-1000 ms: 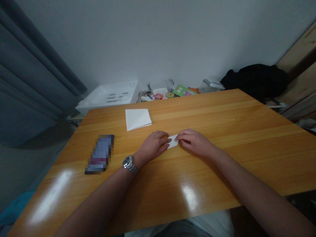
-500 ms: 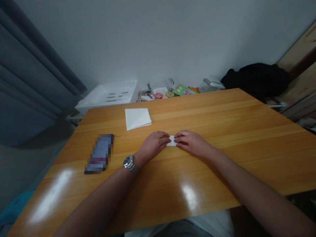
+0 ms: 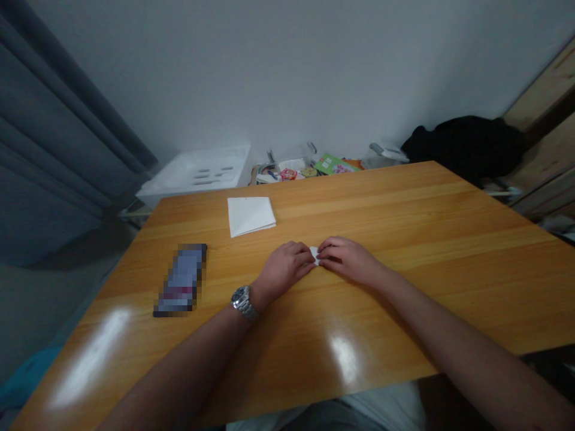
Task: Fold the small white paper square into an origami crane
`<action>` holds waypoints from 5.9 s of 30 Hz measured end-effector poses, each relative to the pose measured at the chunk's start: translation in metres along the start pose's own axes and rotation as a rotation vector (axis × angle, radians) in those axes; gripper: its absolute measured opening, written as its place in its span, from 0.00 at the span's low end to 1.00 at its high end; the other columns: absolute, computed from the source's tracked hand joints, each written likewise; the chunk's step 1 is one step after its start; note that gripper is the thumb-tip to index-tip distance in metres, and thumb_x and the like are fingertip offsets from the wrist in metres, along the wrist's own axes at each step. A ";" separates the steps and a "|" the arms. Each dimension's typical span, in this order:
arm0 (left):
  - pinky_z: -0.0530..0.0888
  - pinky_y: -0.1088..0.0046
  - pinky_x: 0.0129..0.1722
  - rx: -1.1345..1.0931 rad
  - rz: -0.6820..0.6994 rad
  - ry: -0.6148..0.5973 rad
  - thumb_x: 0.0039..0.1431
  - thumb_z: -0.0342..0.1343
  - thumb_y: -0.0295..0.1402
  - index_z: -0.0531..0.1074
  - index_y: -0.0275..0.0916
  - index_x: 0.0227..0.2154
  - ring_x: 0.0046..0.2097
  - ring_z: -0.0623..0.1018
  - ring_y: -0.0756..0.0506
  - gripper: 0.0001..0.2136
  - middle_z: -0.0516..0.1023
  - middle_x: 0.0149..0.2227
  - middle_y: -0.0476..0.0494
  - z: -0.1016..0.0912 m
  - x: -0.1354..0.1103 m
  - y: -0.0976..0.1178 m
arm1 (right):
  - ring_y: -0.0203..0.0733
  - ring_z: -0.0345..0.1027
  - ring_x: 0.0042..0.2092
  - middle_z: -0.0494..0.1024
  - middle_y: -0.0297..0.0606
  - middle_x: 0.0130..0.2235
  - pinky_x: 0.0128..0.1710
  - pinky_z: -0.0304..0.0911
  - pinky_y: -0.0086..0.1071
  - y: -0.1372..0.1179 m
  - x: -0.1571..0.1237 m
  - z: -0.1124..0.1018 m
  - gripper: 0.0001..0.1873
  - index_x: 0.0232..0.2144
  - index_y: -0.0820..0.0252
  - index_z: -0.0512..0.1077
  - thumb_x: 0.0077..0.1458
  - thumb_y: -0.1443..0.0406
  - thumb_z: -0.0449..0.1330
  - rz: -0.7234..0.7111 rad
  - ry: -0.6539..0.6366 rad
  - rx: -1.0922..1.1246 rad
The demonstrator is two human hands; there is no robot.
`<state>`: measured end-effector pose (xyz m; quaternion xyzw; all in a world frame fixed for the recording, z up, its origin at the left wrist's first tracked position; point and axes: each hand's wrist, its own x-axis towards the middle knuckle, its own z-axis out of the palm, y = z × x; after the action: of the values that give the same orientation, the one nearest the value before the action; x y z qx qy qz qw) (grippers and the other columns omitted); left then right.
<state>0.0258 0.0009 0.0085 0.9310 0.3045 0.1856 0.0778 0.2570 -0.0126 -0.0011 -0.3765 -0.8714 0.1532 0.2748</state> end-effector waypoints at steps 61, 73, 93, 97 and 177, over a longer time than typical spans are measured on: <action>0.75 0.65 0.49 0.088 0.030 -0.113 0.71 0.48 0.36 0.75 0.41 0.49 0.49 0.77 0.42 0.13 0.77 0.51 0.40 -0.008 -0.003 -0.004 | 0.42 0.69 0.41 0.74 0.38 0.37 0.42 0.64 0.35 -0.003 0.008 0.012 0.03 0.33 0.58 0.77 0.58 0.69 0.63 0.274 0.178 0.174; 0.75 0.66 0.48 0.117 0.018 -0.127 0.71 0.46 0.34 0.73 0.39 0.50 0.48 0.76 0.42 0.13 0.77 0.49 0.39 -0.009 -0.003 0.004 | 0.43 0.68 0.42 0.73 0.39 0.38 0.43 0.64 0.36 -0.003 0.006 0.015 0.02 0.34 0.58 0.76 0.58 0.69 0.63 0.251 0.192 0.130; 0.69 0.59 0.58 0.067 0.106 -0.191 0.67 0.53 0.40 0.73 0.43 0.54 0.55 0.77 0.40 0.16 0.73 0.60 0.41 -0.027 -0.008 -0.007 | 0.43 0.68 0.46 0.72 0.40 0.42 0.49 0.65 0.39 0.011 0.004 0.011 0.09 0.39 0.56 0.77 0.60 0.72 0.59 0.204 0.090 0.196; 0.68 0.58 0.60 0.094 0.112 -0.200 0.68 0.52 0.40 0.72 0.42 0.55 0.55 0.76 0.40 0.17 0.73 0.60 0.40 -0.028 -0.008 -0.007 | 0.44 0.68 0.46 0.73 0.40 0.42 0.49 0.65 0.40 0.009 0.004 0.009 0.09 0.41 0.56 0.77 0.60 0.71 0.59 0.192 0.096 0.180; 0.70 0.58 0.54 0.125 0.097 -0.044 0.68 0.52 0.42 0.76 0.41 0.50 0.52 0.74 0.39 0.16 0.76 0.51 0.38 -0.016 -0.004 -0.015 | 0.44 0.73 0.45 0.80 0.42 0.43 0.46 0.69 0.38 -0.006 0.000 -0.001 0.07 0.39 0.57 0.79 0.62 0.66 0.61 0.028 0.008 -0.084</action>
<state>0.0083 0.0105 0.0185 0.9515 0.2684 0.1493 0.0172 0.2548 -0.0164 0.0027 -0.4007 -0.8705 0.1187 0.2600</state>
